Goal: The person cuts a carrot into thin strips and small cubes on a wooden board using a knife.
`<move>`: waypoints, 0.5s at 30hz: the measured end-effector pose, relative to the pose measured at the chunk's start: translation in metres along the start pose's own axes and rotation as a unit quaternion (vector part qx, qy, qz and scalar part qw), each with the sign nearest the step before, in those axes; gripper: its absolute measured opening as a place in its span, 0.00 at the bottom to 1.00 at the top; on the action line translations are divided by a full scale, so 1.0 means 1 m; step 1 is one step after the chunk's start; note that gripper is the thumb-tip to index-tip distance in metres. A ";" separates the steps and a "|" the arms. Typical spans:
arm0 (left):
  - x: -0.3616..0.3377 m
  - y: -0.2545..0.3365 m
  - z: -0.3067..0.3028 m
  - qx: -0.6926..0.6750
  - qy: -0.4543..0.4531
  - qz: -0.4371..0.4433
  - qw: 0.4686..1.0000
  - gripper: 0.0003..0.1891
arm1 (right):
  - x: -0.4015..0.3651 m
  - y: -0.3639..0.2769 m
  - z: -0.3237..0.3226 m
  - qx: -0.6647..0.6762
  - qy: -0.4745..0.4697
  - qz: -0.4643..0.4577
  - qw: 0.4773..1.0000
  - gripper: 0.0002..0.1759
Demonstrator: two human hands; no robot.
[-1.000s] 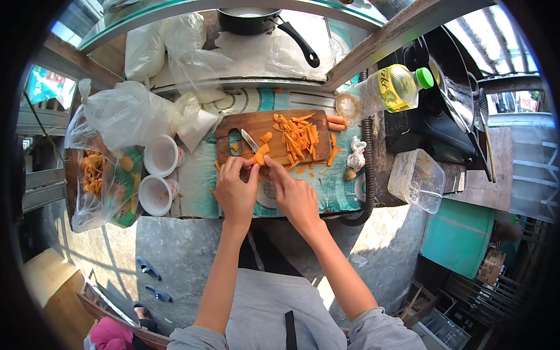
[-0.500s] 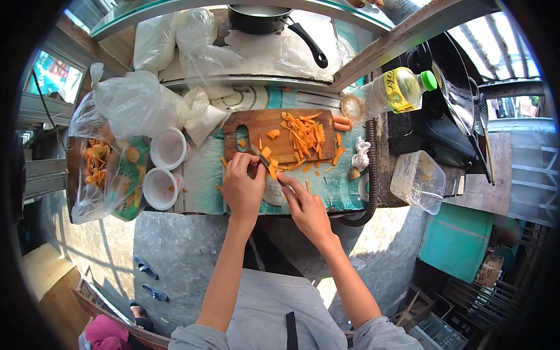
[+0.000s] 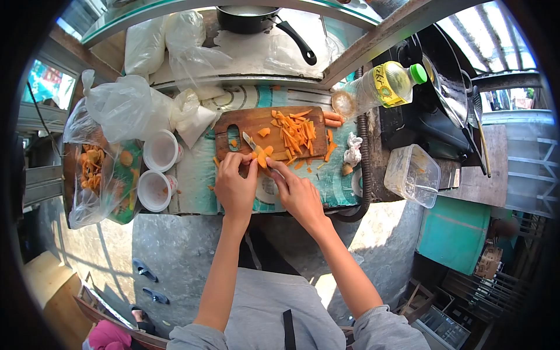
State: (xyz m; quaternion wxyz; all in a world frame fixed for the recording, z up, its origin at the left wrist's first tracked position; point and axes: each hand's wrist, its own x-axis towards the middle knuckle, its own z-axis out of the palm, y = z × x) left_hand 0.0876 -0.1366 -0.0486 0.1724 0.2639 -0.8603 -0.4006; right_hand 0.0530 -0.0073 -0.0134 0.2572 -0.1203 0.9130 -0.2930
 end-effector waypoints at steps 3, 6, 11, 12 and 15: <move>-0.001 0.001 0.000 0.006 -0.001 -0.002 1.000 0.06 | 0.006 -0.009 -0.001 -0.047 0.012 0.010 0.999 0.19; -0.001 0.001 -0.001 0.007 -0.003 -0.007 1.000 0.06 | 0.004 -0.009 0.006 -0.009 0.029 0.011 0.999 0.19; 0.000 0.002 0.000 0.018 0.001 -0.002 1.000 0.06 | -0.005 -0.013 -0.003 0.008 -0.006 0.092 0.996 0.19; 0.000 0.001 0.002 0.023 0.008 0.003 1.000 0.06 | -0.006 -0.009 -0.004 0.008 -0.008 0.091 0.996 0.19; -0.001 0.002 0.004 0.016 0.021 0.002 1.000 0.06 | -0.017 0.011 -0.001 -0.008 0.026 0.077 0.997 0.19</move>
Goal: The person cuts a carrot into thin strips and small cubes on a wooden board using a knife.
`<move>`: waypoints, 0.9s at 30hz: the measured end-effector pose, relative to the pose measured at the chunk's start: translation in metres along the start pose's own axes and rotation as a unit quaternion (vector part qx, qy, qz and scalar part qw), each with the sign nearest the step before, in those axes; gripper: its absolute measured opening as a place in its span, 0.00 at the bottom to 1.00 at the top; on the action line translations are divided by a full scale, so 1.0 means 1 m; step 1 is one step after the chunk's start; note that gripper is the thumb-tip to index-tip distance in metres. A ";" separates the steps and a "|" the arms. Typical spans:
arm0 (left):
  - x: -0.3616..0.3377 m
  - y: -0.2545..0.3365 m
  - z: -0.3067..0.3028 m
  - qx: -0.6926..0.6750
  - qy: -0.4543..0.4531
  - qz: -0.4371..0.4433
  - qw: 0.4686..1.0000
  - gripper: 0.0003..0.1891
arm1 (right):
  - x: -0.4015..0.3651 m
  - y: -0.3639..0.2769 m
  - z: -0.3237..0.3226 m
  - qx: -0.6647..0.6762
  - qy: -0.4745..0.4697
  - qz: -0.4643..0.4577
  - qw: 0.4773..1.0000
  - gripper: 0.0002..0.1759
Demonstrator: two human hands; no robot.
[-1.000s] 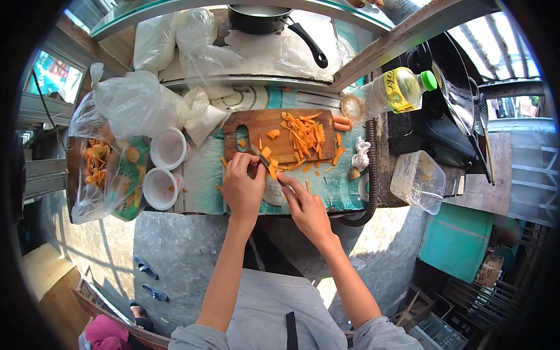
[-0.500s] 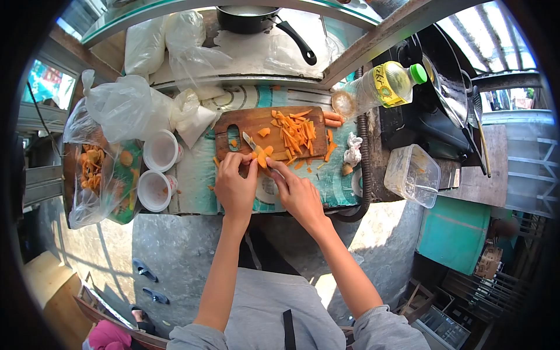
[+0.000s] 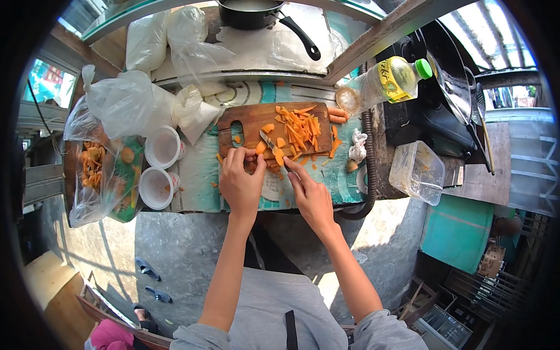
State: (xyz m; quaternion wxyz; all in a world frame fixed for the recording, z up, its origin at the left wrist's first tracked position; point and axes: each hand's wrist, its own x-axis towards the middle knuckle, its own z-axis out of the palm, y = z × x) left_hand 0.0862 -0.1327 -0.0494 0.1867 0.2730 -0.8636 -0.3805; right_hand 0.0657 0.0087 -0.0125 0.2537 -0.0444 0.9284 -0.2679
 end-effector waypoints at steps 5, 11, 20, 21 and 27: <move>0.001 0.000 -0.002 -0.030 -0.010 -0.028 0.999 0.06 | -0.011 0.014 0.001 0.090 -0.020 -0.072 0.993 0.19; -0.001 -0.001 -0.001 -0.029 -0.006 -0.042 0.999 0.06 | -0.014 -0.006 -0.011 0.063 -0.086 -0.012 0.994 0.19; -0.002 -0.003 0.000 -0.043 -0.018 -0.049 0.998 0.04 | -0.004 -0.009 -0.001 0.011 -0.035 -0.043 0.998 0.19; -0.003 -0.003 0.000 -0.041 -0.016 -0.047 0.998 0.04 | -0.002 -0.010 0.000 0.010 -0.036 -0.042 0.998 0.19; -0.003 -0.001 0.002 -0.031 -0.012 -0.045 0.998 0.05 | 0.016 -0.018 0.005 -0.065 -0.019 -0.060 0.996 0.20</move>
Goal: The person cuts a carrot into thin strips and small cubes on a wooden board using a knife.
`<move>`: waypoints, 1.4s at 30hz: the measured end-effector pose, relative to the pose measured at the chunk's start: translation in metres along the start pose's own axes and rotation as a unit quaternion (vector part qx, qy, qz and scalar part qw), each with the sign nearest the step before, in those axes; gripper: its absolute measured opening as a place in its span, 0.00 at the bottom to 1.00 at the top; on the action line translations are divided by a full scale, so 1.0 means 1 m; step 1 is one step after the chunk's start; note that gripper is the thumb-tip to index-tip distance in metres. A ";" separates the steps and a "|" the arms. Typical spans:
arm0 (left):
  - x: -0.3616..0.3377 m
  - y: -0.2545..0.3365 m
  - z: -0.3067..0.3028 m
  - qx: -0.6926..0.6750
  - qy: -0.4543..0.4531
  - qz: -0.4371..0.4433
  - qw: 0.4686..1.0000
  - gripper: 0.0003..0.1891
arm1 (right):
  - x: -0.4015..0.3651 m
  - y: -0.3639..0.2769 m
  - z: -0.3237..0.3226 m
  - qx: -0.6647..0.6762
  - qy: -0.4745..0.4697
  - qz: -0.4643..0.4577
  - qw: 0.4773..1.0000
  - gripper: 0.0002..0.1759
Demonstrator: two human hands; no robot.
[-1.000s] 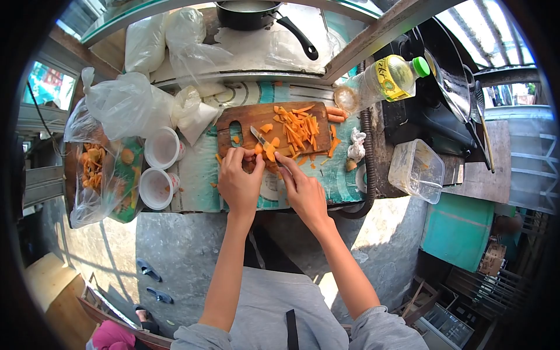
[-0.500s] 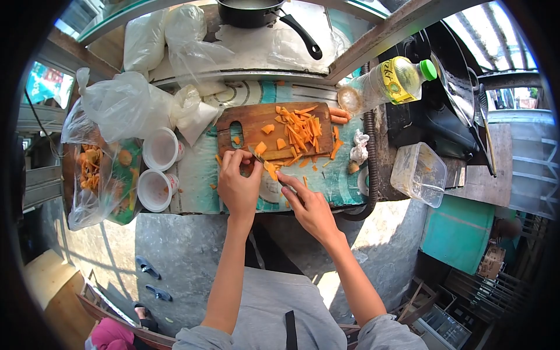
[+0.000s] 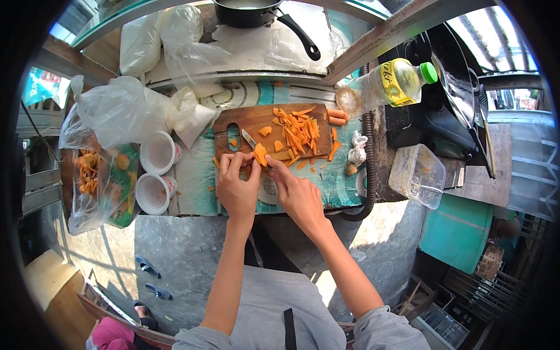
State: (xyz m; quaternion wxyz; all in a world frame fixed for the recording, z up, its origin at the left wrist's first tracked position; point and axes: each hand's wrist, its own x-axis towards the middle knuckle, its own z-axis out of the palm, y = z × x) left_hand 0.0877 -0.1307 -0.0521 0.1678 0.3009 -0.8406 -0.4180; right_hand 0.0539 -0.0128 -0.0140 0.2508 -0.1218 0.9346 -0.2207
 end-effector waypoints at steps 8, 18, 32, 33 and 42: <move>0.000 0.007 0.000 0.012 0.028 -0.012 0.999 0.06 | 0.012 0.001 0.001 0.128 0.006 0.010 0.992 0.18; -0.002 0.002 0.004 0.039 0.042 -0.017 0.998 0.07 | -0.029 0.014 -0.007 0.200 -0.059 0.016 0.978 0.18; -0.002 0.005 0.005 0.018 0.056 -0.014 0.998 0.06 | -0.022 0.015 -0.008 0.186 -0.027 0.020 0.982 0.19; -0.002 0.004 0.005 0.018 0.057 -0.014 0.998 0.06 | -0.022 0.015 -0.009 0.163 -0.038 0.017 0.986 0.18; -0.003 0.004 0.007 -0.006 0.067 -0.011 0.998 0.06 | -0.017 0.007 -0.012 0.115 -0.041 0.019 0.992 0.19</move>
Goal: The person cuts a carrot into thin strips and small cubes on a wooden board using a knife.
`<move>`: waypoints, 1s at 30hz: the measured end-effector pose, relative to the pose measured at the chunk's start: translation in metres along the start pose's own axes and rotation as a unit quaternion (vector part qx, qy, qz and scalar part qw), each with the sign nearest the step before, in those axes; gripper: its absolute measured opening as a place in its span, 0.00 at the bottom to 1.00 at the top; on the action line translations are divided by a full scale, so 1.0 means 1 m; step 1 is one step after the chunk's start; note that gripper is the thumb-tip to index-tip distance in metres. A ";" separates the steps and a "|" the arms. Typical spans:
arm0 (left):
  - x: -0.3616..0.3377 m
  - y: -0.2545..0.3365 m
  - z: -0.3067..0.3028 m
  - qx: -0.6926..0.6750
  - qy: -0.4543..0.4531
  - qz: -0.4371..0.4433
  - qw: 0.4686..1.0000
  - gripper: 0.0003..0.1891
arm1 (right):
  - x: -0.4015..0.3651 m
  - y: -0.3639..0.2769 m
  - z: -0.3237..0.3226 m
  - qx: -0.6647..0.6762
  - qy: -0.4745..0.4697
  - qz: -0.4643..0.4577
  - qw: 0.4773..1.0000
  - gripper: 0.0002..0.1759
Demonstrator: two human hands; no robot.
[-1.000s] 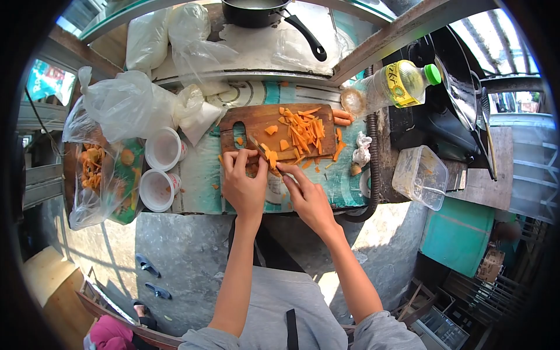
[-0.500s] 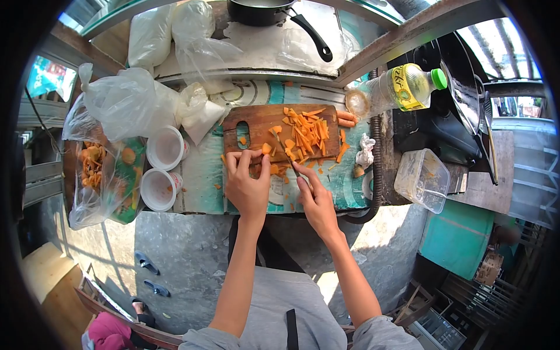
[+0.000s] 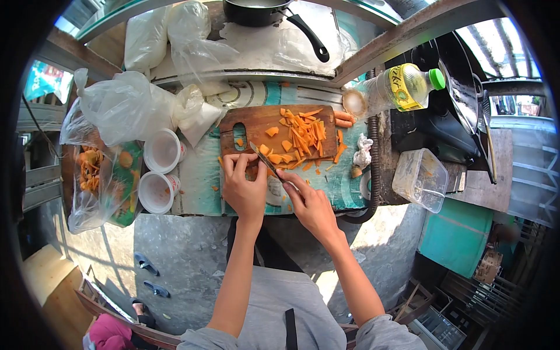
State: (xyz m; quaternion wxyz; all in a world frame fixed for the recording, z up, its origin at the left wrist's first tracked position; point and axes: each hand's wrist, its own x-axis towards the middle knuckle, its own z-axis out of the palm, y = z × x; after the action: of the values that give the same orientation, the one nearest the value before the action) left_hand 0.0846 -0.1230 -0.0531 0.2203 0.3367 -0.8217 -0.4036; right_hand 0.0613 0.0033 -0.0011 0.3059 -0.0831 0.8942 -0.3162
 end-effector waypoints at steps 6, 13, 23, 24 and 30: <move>-0.001 -0.004 0.001 0.006 0.000 0.016 1.000 0.06 | 0.012 -0.011 -0.006 -0.020 -0.018 0.019 0.999 0.18; 0.000 0.000 0.001 0.020 0.002 0.014 1.000 0.06 | 0.029 -0.017 0.004 -0.148 0.035 -0.031 0.988 0.18; -0.001 -0.005 0.001 0.020 -0.013 0.019 1.000 0.08 | 0.010 0.004 0.012 0.087 -0.006 0.004 0.996 0.19; -0.001 -0.005 0.001 0.025 -0.016 0.016 0.999 0.08 | 0.005 0.009 0.015 0.102 0.007 -0.003 0.995 0.19; -0.002 -0.008 0.003 0.029 -0.010 0.028 0.999 0.08 | -0.002 0.011 0.010 0.054 0.008 0.008 0.998 0.18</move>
State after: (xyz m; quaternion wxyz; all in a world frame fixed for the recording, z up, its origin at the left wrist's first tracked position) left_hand 0.0875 -0.1234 -0.0613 0.2137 0.3160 -0.8444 -0.3762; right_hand 0.0699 0.0071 -0.0128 0.3059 -0.0564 0.8786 -0.3625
